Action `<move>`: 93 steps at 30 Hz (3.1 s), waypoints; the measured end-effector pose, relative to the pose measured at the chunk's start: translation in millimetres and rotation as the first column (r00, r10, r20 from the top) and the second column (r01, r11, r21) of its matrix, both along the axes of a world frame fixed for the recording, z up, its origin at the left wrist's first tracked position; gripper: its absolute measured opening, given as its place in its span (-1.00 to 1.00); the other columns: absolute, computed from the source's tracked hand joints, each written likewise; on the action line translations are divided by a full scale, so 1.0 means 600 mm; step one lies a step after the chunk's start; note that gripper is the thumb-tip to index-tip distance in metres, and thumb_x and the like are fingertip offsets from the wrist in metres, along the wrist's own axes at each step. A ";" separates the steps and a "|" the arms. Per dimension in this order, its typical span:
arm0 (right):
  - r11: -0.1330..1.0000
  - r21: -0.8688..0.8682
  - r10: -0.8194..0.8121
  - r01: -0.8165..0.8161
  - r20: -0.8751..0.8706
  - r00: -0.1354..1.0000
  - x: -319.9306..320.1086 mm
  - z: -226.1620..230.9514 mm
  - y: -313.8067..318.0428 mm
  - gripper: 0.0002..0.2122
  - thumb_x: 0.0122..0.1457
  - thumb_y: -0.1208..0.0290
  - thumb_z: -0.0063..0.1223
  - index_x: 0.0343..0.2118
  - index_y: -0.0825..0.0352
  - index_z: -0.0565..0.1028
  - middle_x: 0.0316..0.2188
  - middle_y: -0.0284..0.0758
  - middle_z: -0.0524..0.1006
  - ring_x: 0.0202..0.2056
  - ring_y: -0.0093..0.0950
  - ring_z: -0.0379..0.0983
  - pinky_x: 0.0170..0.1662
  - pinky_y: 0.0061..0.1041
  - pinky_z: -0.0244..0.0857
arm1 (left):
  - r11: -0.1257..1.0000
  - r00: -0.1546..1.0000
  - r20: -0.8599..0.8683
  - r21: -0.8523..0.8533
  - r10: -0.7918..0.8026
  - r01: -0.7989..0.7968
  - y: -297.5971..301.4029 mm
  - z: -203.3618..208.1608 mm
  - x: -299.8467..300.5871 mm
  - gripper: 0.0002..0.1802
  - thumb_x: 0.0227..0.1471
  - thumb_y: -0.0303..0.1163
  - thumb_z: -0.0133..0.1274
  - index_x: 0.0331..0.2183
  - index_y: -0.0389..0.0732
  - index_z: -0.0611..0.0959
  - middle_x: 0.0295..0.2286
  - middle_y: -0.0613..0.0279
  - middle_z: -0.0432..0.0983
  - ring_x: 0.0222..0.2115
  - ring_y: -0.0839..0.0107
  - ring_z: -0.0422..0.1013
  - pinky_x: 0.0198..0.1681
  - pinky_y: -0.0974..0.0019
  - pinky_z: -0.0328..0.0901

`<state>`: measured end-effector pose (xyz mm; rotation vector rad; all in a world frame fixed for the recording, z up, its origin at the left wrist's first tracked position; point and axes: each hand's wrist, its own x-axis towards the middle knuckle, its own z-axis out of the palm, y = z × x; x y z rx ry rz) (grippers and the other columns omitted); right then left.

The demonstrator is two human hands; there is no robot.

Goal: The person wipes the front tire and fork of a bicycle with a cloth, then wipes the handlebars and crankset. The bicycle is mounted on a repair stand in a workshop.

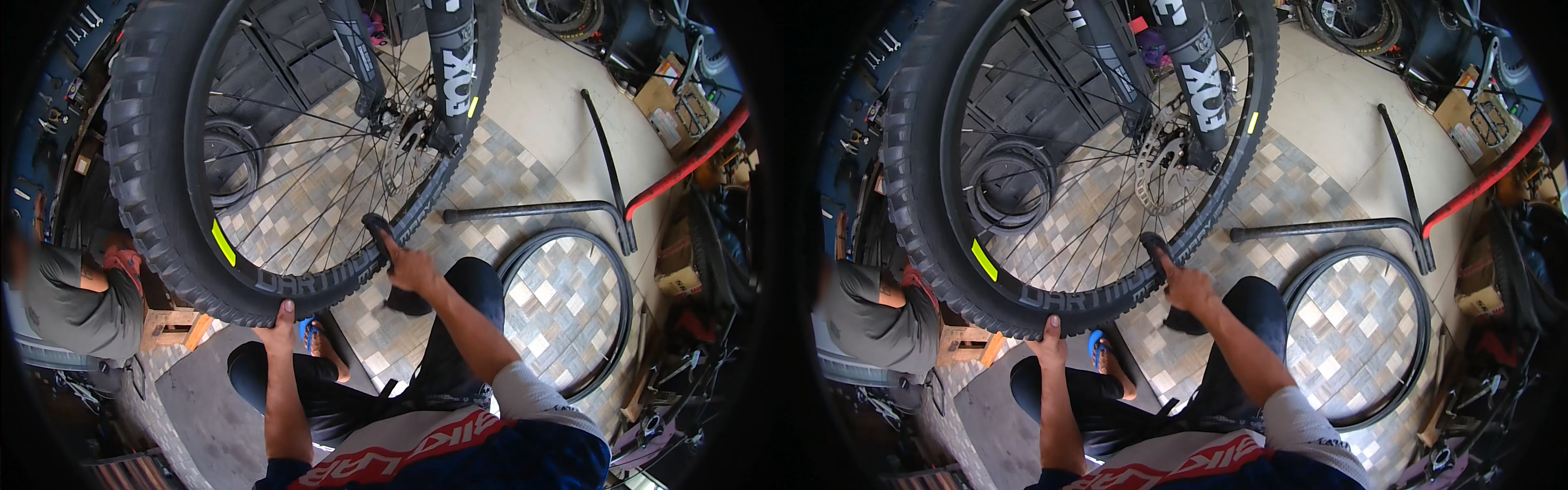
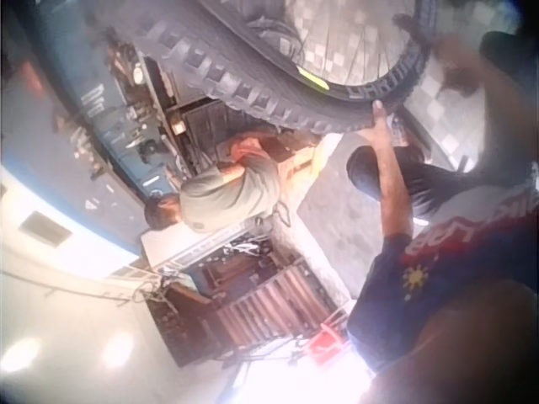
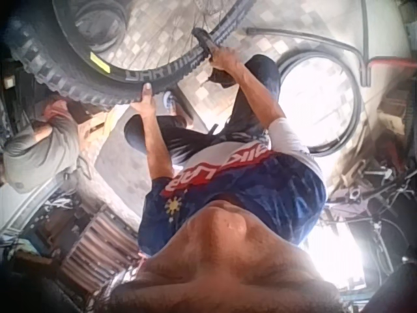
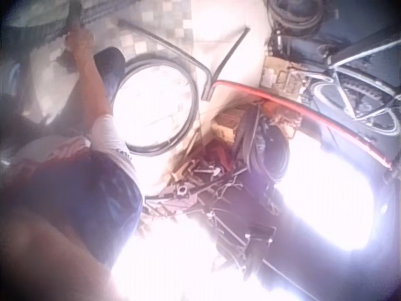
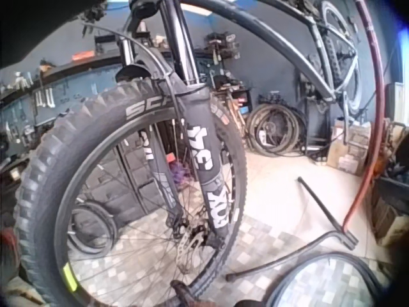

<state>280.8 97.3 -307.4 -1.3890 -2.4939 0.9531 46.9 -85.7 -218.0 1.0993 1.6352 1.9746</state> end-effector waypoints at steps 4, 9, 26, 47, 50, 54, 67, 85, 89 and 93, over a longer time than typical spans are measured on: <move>0.994 0.035 -0.106 0.105 0.043 0.993 -0.023 -0.020 0.019 -0.04 0.05 0.42 0.03 0.45 0.10 -0.32 -0.38 0.09 0.62 -0.31 0.11 0.59 -0.20 0.07 0.44 | 1.000 0.994 -0.105 -0.022 0.019 -0.021 0.003 0.001 0.008 -0.51 -0.03 -0.46 0.31 -0.06 -0.40 0.54 -0.18 0.16 0.55 -0.17 0.35 0.45 0.05 0.24 0.30; 0.991 -0.061 -0.124 0.119 -0.084 0.989 -0.059 0.004 -0.132 -0.05 0.07 0.37 0.02 0.45 0.12 -0.33 -0.30 0.06 0.62 -0.31 -0.02 0.63 -0.17 0.04 0.45 | 1.000 0.999 -0.030 0.029 0.011 -0.011 0.011 -0.001 0.021 -0.52 -0.03 -0.47 0.30 -0.06 -0.39 0.54 -0.18 0.17 0.55 -0.18 0.36 0.45 0.05 0.25 0.31; 0.997 0.010 0.080 -0.080 -0.035 0.996 -0.025 0.055 -0.001 -0.22 0.04 0.38 0.05 0.39 0.01 0.09 -0.40 0.02 0.63 -0.33 0.06 0.59 -0.21 -0.01 0.46 | 1.000 0.998 -0.061 0.001 -0.007 0.007 0.005 -0.027 0.011 -0.50 -0.02 -0.49 0.29 -0.03 -0.38 0.53 -0.14 0.17 0.55 -0.16 0.35 0.45 0.05 0.22 0.31; 0.999 0.032 -0.027 0.026 0.025 0.999 -0.029 -0.004 0.019 -0.17 0.05 0.31 0.07 0.42 -0.02 -0.02 -0.44 0.03 0.62 -0.33 0.06 0.60 -0.20 0.03 0.45 | 0.909 0.992 -0.037 -0.405 -0.124 0.099 -0.016 -0.027 0.055 -0.41 -0.03 -0.43 0.36 0.03 -0.34 0.51 -0.08 0.18 0.53 -0.08 0.36 0.45 0.04 0.25 0.34; 0.989 0.032 -0.149 0.148 0.030 0.988 -0.026 -0.028 0.022 -0.14 0.04 0.32 0.07 0.43 0.00 -0.08 -0.42 0.05 0.62 -0.31 0.06 0.60 -0.18 0.02 0.45 | 0.993 0.994 -0.060 -0.073 -0.095 0.090 -0.009 0.017 0.047 -0.38 0.05 -0.37 0.29 0.11 -0.31 0.44 -0.04 0.13 0.50 -0.05 0.32 0.46 0.07 0.16 0.37; 0.967 -0.178 -0.202 0.184 -0.088 0.975 -0.024 -0.020 -0.049 -0.12 0.04 0.31 0.07 0.44 0.02 -0.13 -0.41 0.08 0.62 -0.29 0.06 0.59 -0.16 0.02 0.44 | 0.987 0.992 -0.023 0.103 0.124 -0.121 0.014 0.036 0.036 -0.48 0.07 -0.40 0.24 0.05 -0.32 0.48 -0.12 0.16 0.54 -0.13 0.35 0.50 -0.01 0.19 0.42; 0.956 -0.221 -0.191 0.195 0.040 0.981 -0.034 0.024 -0.045 -0.10 0.08 0.32 0.08 0.46 0.05 -0.17 -0.32 0.01 0.65 -0.28 0.06 0.61 -0.09 -0.05 0.45 | 0.990 0.982 0.135 0.042 0.130 -0.136 0.021 -0.025 0.048 -0.60 0.01 -0.44 0.31 -0.13 -0.38 0.59 -0.19 0.21 0.54 -0.19 0.42 0.45 0.01 0.30 0.31; 0.977 -0.086 -0.184 0.196 0.124 0.975 -0.024 -0.008 0.010 -0.08 0.09 0.39 0.05 0.46 0.19 -0.25 -0.29 0.00 0.65 -0.23 -0.01 0.62 -0.12 -0.06 0.47 | 0.979 0.992 0.013 0.162 0.127 -0.128 0.017 0.052 0.036 -0.37 0.00 -0.53 0.30 0.09 -0.28 0.40 -0.06 0.15 0.48 -0.09 0.37 0.44 0.07 0.26 0.34; 1.000 -0.022 0.004 0.000 0.178 0.984 -0.007 -0.001 0.024 -0.08 0.09 0.40 0.05 0.45 0.15 -0.26 -0.29 0.01 0.65 -0.23 0.02 0.62 -0.11 -0.04 0.46 | 0.994 0.997 -0.011 0.077 0.078 -0.077 0.023 0.072 0.042 -0.44 0.04 -0.56 0.25 0.07 -0.26 0.43 -0.06 0.16 0.49 -0.11 0.35 0.46 0.07 0.24 0.35; 1.000 0.002 -0.028 0.028 0.144 0.989 -0.001 0.001 0.069 -0.10 0.08 0.41 0.05 0.45 0.16 -0.22 -0.29 0.02 0.65 -0.23 0.05 0.61 -0.10 -0.03 0.45 | 0.985 0.990 0.074 0.118 0.118 -0.126 0.030 0.065 0.055 -0.50 -0.05 -0.65 0.26 -0.03 -0.39 0.49 -0.16 0.14 0.54 -0.20 0.42 0.48 0.00 0.35 0.35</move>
